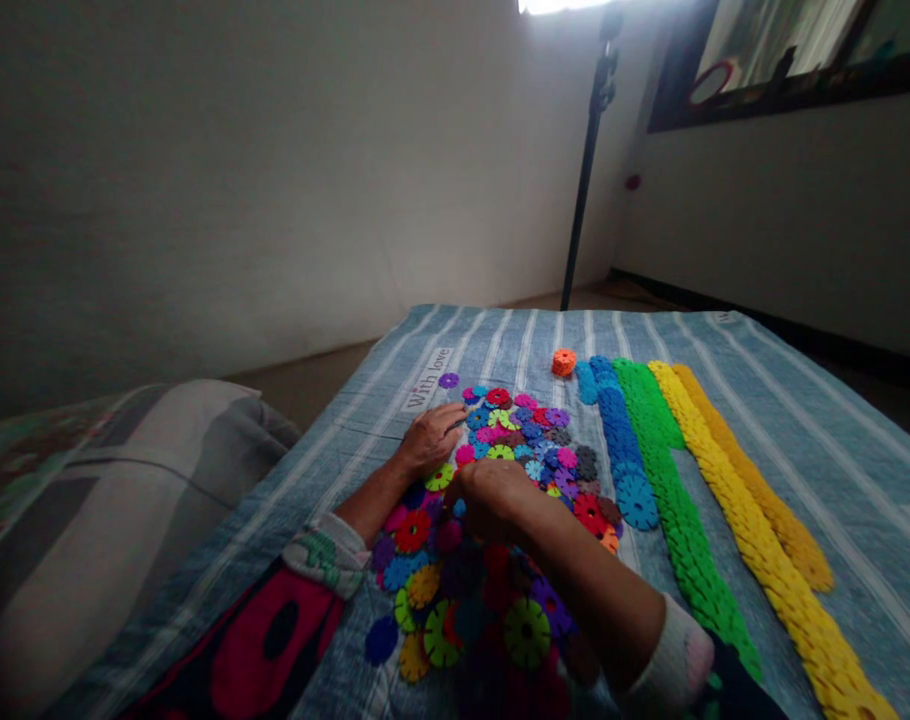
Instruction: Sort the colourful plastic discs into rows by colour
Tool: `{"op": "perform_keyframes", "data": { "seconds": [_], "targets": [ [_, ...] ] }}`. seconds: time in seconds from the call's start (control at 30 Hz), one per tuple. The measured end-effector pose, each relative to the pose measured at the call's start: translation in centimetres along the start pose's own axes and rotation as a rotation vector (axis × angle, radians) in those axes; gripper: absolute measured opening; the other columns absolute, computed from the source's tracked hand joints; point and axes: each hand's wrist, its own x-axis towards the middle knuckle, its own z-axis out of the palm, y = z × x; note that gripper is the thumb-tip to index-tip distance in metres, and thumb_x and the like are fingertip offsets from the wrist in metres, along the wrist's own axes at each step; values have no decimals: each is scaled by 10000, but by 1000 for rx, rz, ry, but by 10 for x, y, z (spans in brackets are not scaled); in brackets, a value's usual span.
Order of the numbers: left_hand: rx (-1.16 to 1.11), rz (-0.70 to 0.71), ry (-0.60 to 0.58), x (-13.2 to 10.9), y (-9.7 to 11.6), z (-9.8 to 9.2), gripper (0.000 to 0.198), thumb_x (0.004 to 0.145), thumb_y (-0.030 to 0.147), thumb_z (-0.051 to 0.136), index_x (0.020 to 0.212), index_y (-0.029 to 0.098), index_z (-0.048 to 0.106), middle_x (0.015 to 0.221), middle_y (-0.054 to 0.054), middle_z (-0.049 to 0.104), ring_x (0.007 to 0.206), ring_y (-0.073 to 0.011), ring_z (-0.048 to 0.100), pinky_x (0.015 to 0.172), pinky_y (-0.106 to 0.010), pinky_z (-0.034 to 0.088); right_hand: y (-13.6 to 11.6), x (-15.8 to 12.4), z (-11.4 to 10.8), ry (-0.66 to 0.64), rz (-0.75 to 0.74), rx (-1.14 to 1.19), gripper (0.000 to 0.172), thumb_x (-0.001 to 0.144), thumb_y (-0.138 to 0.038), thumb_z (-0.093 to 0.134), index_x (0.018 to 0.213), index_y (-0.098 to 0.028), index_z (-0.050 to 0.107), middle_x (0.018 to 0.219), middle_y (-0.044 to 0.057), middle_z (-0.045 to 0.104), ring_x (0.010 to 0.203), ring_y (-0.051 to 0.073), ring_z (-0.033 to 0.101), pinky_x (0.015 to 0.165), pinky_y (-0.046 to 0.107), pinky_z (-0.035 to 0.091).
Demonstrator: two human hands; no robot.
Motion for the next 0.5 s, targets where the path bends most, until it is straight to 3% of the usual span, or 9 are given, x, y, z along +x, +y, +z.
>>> {"op": "perform_keyframes", "data": {
  "seconds": [0.2, 0.37, 0.5],
  "targets": [
    [2, 7, 17, 0, -1, 1, 386, 810, 170, 493, 1156, 195, 663, 1302, -85, 614, 1213, -201, 551, 1082, -377, 400, 6, -1, 0, 22, 95, -60, 400, 741, -79, 558, 1065, -222, 745, 1029, 103, 736, 1023, 251, 667, 782, 277, 482],
    [3, 17, 18, 0, -1, 0, 388, 814, 174, 481, 1156, 189, 663, 1299, -94, 615, 1212, -215, 552, 1076, -406, 403, 12, 11, 14, 166, 53, 45, 348, 791, -177, 577, 1086, -268, 737, 1011, 68, 741, 984, 207, 673, 781, 243, 466],
    [16, 8, -5, 0, 1, -2, 408, 816, 175, 473, 1184, 183, 649, 1317, -97, 604, 1229, -212, 541, 1086, -400, 392, 4, 23, 21, 188, 28, 71, 332, 798, -215, 589, 1089, -281, 736, 971, 66, 747, 946, 204, 681, 735, 231, 460]
  ]
}}
